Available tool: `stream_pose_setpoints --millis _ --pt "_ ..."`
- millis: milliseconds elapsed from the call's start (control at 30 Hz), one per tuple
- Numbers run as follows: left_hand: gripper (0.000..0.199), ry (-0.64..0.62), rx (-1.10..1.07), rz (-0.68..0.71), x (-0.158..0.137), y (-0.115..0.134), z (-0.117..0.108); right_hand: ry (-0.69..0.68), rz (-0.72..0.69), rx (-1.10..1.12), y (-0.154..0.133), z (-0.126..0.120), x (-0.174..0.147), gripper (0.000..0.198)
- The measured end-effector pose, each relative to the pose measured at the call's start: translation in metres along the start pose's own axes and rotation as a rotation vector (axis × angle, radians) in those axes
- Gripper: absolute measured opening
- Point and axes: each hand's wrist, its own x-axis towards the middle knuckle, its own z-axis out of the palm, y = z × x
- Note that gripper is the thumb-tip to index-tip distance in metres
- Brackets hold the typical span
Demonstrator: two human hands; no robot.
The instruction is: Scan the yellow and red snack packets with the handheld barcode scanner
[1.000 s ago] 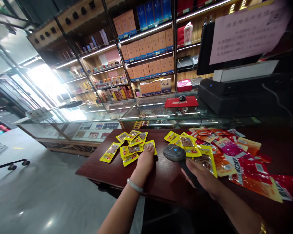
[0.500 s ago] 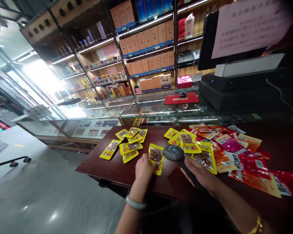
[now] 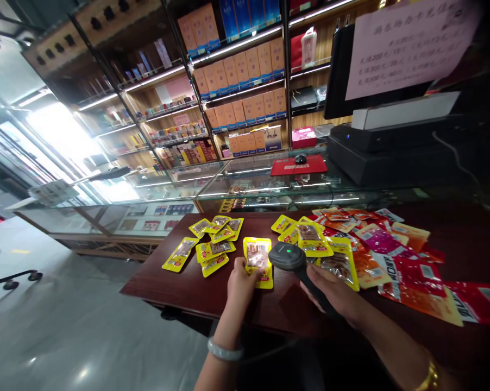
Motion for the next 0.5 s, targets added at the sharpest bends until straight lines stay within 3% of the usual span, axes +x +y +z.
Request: stream_pose_setpoints --millis 100,233,333,400,500 --pt "0.032 -0.051 -0.089 0.057 0.01 0.007 0.013 0.003 -0.002 -0.005 -0.004 0.004 0.003 0.054" --pt "0.03 -0.101 -0.188 0.255 0.023 0.009 0.018 -0.011 -0.003 0.001 -0.014 0.016 0.014 0.056" --pt "0.027 0.077 -0.088 0.281 0.032 -0.004 -0.001 -0.069 -0.011 0.005 -0.022 0.031 0.027 0.057" --pt "0.02 0.248 0.023 0.221 0.035 -0.019 -0.022 -0.107 -0.01 0.004 -0.026 0.043 0.038 0.058" --pt "0.026 0.495 0.205 0.067 0.038 -0.041 -0.052 -0.151 0.028 0.014 -0.031 0.062 0.055 0.058"
